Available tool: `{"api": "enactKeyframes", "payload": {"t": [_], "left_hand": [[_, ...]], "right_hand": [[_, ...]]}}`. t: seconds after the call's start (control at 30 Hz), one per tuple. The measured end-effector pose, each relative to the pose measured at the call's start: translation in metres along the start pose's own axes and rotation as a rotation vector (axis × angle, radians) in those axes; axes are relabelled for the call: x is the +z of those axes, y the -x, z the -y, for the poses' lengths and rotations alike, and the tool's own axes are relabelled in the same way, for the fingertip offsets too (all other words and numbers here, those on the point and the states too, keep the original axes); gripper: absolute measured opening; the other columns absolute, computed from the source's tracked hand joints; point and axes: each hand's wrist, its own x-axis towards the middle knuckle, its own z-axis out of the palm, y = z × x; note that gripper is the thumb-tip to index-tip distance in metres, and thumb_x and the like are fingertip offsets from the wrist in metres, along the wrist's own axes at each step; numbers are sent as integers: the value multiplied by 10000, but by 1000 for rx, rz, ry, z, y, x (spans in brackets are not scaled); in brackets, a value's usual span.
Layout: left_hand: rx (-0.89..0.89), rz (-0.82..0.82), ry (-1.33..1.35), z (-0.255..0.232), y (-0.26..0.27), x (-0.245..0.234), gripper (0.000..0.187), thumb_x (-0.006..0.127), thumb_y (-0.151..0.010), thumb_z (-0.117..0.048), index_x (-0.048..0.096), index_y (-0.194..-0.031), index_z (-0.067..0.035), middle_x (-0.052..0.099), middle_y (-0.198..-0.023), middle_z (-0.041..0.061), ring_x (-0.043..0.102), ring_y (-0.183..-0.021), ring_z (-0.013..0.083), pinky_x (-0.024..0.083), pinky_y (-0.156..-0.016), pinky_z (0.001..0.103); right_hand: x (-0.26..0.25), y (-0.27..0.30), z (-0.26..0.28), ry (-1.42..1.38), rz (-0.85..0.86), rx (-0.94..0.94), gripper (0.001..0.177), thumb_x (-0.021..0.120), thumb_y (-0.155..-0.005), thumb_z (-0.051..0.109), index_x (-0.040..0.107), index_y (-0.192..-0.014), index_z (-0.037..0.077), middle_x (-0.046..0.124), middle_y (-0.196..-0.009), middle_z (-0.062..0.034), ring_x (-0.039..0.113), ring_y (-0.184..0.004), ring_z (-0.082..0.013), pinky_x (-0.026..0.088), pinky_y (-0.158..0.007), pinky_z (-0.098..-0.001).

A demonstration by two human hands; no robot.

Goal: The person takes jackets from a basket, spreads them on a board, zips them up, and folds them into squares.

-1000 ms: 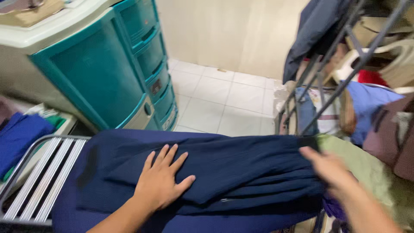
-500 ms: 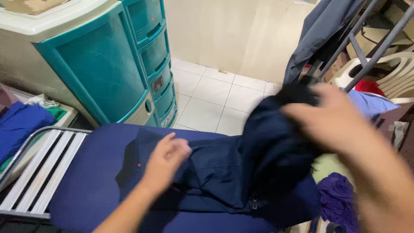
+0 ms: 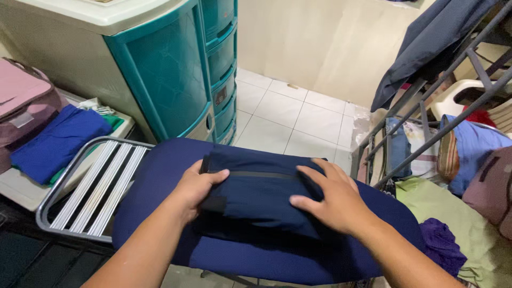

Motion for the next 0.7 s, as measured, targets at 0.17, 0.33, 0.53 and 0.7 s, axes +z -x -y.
{"api": "enactKeyframes", "payload": {"t": [0.17, 0.33, 0.53, 0.7], "left_hand": [[601, -475, -1042, 8, 19, 28, 579, 694, -813, -327, 567, -1359, -183, 538, -1408, 115, 452, -1351, 317, 377, -1098, 559], [709, -102, -1481, 33, 15, 51, 745, 559, -873, -659, 465, -1523, -306, 319, -1642, 76, 174, -1499, 267, 106, -1139, 695], [279, -389, -1147, 36, -22, 12, 1042, 659, -794, -749, 237, -1577, -207, 196, -1624, 226, 135, -1510, 341, 104, -1167, 595], [-35, 83, -663, 0, -76, -35, 1345, 948, -612, -386, 85, -1616, -146, 479, -1521, 233, 491, -1404, 386, 446, -1134, 518]], "right_hand": [[46, 1, -8, 198, 284, 86, 1232, 738, -681, 779, 186, -1635, 228, 72, -1704, -158, 30, -1545, -366, 88, -1153, -627], [56, -9, 7, 243, 207, -96, 1217, 707, -677, 808, 217, -1628, 228, 114, -1669, -119, 53, -1552, -342, 72, -1195, -627], [78, -13, -24, 7, 189, -132, 1186, 819, -685, 686, 269, -1610, 187, 184, -1697, -158, 108, -1567, -360, 93, -1153, -611], [65, -62, -98, -942, 140, 890, 883, 761, -862, 175, 259, -1567, 4, 597, -1349, -324, 717, -1175, -435, 608, -953, -531]]}}
